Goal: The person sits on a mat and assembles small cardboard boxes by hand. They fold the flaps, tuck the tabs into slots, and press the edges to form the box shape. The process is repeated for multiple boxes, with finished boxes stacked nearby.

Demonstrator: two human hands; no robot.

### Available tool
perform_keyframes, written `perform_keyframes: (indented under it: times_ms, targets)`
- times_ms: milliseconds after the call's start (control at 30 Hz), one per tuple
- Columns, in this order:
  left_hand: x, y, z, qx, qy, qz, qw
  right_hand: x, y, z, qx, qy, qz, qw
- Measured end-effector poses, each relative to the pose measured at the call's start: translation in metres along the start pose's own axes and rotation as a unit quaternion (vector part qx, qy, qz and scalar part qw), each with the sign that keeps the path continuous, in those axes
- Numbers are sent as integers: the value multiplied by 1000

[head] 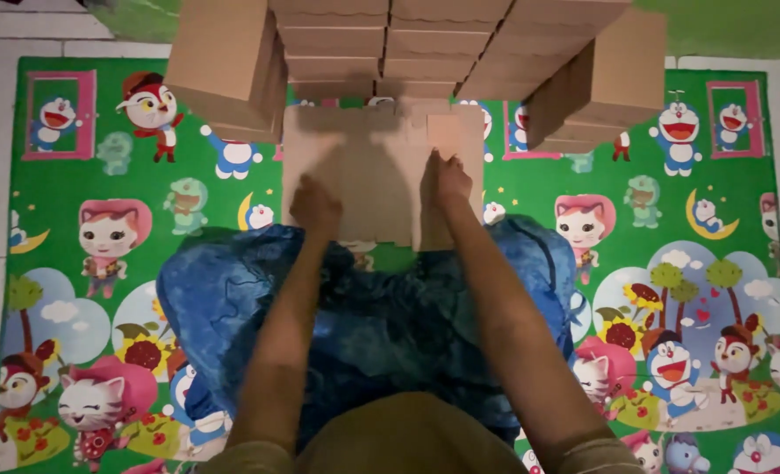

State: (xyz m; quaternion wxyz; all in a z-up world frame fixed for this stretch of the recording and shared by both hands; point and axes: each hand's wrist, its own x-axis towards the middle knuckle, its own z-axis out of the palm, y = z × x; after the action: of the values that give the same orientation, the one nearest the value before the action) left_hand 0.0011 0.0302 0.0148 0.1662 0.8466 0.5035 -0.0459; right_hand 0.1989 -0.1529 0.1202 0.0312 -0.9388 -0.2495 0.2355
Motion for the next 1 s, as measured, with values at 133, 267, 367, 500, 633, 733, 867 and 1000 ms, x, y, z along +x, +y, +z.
perform_keyframes:
  times_ms: [133, 267, 367, 500, 633, 733, 867, 1000]
  targets:
    - [3, -13, 2, -127, -37, -43, 990, -1, 3, 5, 1, -10, 3, 1000]
    - [9, -25, 32, -408, -61, -62, 909, 11, 2, 17, -7, 2, 7, 1000]
    - [-19, 1, 3, -407, -52, -48, 911, 0, -5, 1, -7, -19, -4, 1000]
    - [-38, 46, 35, -457, 104, 159, 869, -5, -19, -9, -6, -6, 3, 1000]
    - [-87, 112, -21, -350, 85, 197, 912, -10, -20, -28, -48, -50, -59, 996]
    - [-110, 146, -70, -272, 24, 185, 944, -23, -22, -47, -69, -76, -69, 992]
    - [-103, 179, -43, -236, -74, 165, 955, -30, -22, -56, -28, -91, -43, 994]
    - [-98, 175, -13, -171, -59, 168, 969, 2, 8, -20, -33, -105, -79, 991]
